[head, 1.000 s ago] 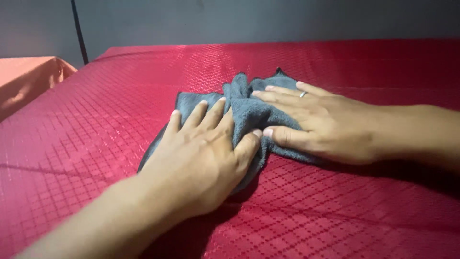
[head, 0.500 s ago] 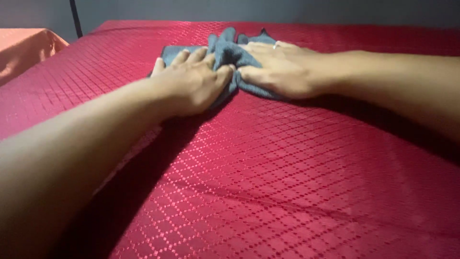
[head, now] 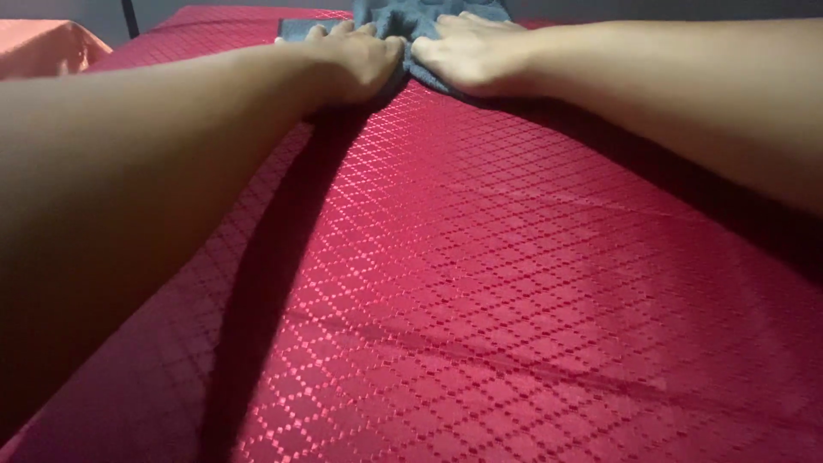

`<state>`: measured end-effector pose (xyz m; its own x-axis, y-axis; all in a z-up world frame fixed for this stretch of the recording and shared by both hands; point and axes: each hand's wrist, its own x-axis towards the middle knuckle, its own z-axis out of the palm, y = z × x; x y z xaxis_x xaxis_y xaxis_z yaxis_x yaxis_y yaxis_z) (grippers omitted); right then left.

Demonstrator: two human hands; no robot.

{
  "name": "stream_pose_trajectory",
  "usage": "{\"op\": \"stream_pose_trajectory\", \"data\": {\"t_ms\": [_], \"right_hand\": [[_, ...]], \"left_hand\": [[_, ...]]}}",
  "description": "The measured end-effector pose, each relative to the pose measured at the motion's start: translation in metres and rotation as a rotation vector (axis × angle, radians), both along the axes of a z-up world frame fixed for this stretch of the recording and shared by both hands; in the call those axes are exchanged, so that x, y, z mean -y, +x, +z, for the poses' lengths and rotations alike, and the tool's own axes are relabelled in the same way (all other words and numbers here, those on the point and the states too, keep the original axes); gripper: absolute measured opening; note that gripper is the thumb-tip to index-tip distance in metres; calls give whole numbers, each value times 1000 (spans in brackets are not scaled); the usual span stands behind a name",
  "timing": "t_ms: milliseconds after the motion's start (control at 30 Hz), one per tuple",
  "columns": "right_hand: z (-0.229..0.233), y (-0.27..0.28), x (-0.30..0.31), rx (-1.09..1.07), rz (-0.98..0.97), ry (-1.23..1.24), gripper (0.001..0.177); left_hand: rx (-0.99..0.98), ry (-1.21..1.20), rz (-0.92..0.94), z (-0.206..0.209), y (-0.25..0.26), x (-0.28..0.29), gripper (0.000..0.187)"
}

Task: The person is wiping a red tablecloth with a grey cloth.

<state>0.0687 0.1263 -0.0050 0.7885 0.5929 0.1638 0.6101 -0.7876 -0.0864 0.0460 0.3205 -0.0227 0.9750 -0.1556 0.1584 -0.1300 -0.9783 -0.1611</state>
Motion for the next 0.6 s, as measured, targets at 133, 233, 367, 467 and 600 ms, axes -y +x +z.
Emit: {"op": "stream_pose_trajectory", "data": {"t_ms": [133,233,367,467,600], "right_hand": [[0,7,1,-24,-25,14,74],[1,12,2,-45,-1,8,82],[3,-21,25,-29,27,-66,80],[8,-61,48,-17,47,-128,73],[20,-117,77,-20,44,-219,65]], "left_hand": [[-89,33,-1,18,-15,10,52],[-139,-59,144,38,-51,29,57],[-127,-221,289,40,-82,51,70],[-133,-220,281,43,-121,69,73],[-140,-180,246,47,-167,92,71]]}}
